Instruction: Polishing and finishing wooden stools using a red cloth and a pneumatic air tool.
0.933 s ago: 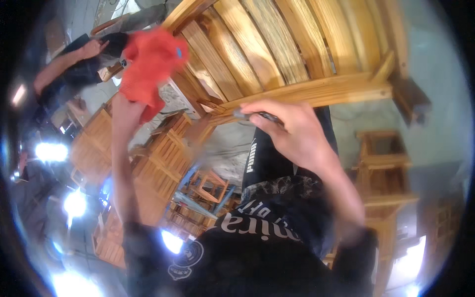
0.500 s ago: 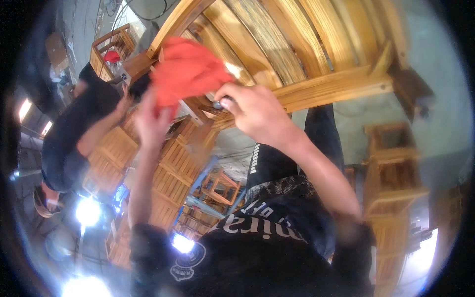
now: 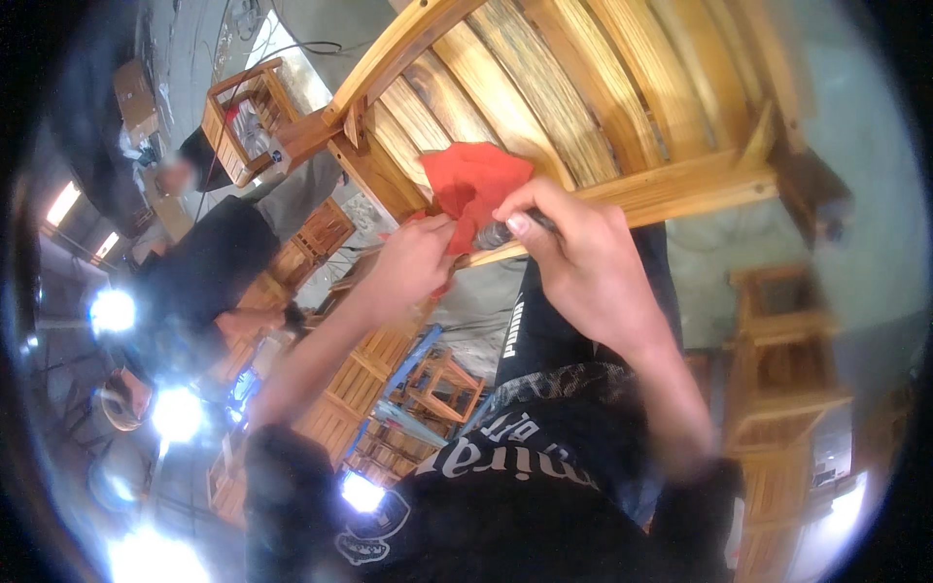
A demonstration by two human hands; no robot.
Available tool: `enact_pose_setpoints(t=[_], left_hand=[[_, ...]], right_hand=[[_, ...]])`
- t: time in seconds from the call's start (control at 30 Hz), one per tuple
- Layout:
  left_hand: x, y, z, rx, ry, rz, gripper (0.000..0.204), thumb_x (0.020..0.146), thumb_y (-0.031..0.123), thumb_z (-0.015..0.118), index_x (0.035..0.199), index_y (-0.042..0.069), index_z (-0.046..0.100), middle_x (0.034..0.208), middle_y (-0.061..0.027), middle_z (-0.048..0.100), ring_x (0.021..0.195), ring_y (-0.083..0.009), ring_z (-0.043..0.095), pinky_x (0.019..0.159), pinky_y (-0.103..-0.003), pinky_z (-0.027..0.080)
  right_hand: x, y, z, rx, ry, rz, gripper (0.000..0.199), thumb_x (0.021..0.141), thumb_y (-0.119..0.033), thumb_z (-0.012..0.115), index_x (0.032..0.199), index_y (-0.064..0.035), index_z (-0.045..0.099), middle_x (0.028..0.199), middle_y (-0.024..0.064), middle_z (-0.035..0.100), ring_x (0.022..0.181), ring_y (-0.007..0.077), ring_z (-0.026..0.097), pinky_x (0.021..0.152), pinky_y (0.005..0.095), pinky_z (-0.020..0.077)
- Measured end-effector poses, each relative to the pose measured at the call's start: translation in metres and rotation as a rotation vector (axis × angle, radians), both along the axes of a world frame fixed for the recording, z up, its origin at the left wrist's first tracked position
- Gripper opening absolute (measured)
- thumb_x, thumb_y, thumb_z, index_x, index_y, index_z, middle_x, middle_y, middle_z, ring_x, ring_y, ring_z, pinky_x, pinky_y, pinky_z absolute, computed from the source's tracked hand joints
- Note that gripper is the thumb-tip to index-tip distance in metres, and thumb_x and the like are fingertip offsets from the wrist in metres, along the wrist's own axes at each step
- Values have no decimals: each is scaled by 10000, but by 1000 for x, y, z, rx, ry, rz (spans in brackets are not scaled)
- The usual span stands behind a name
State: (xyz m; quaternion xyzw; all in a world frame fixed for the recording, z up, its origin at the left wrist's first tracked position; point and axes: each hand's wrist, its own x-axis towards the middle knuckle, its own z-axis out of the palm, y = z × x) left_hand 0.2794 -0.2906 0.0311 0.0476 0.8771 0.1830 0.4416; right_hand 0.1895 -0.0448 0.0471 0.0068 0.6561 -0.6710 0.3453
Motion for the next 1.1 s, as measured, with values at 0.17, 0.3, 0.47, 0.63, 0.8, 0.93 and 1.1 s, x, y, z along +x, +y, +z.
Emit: enact_pose_setpoints(t=[0.17,0.3,0.47,0.63,0.8,0.93,1.1], left_hand=[[-7,11,-8,-278,76,9,168,721,78,600,883,31,593,870,-140,610,842,-348,618,702,-450,513],[-12,-6,-10,-439,345,131,138,750,104,628,863,40,583,857,-146,617,791,-348,636,679,-447,522],[-62,0,-39,-530,660,909,234,815,134,621,992,-10,569,826,-213,610,845,-389,641,735,-468,519],[-75,67,-50,-672,616,1119,578,858,177,596,1350,39,326,1177,-257,445,863,-469,601,727,-544,498],[-48,57,-46,-601,402,1082,466,909,189,531,1337,55,404,1200,-213,457,1000,-337,596,796,-405,514],[-33,75,-25,-512,747,873,462,916,208,534,1340,55,432,1364,-201,420,1091,-330,560,899,-389,478],[-18,80,-45,-603,505,1357,639,945,310,515,1420,-16,240,1348,-227,415,1067,-390,558,852,-449,491]], right_hand=[[1,-3,5,-5,93,112,111,882,-23,603,993,-28,606,869,186,660,826,322,672,700,366,505],[6,-5,12,-79,135,34,193,881,5,589,1073,-2,610,1118,168,663,1028,302,652,869,340,520],[15,-21,13,-84,284,-139,262,916,-4,539,1171,26,594,1220,192,617,1140,311,605,941,352,481],[6,-46,-2,172,346,-400,334,932,-10,506,1259,27,561,1267,211,584,1152,320,595,947,352,467],[6,-87,11,116,283,-39,335,926,-61,530,1240,51,560,1206,252,596,1099,373,603,932,375,472],[8,-113,6,169,284,-263,351,928,-127,541,1258,-15,579,1173,232,621,1111,324,610,942,345,450],[-3,-120,12,208,135,-76,379,912,-74,539,1277,28,533,989,265,651,887,317,681,765,367,511]])
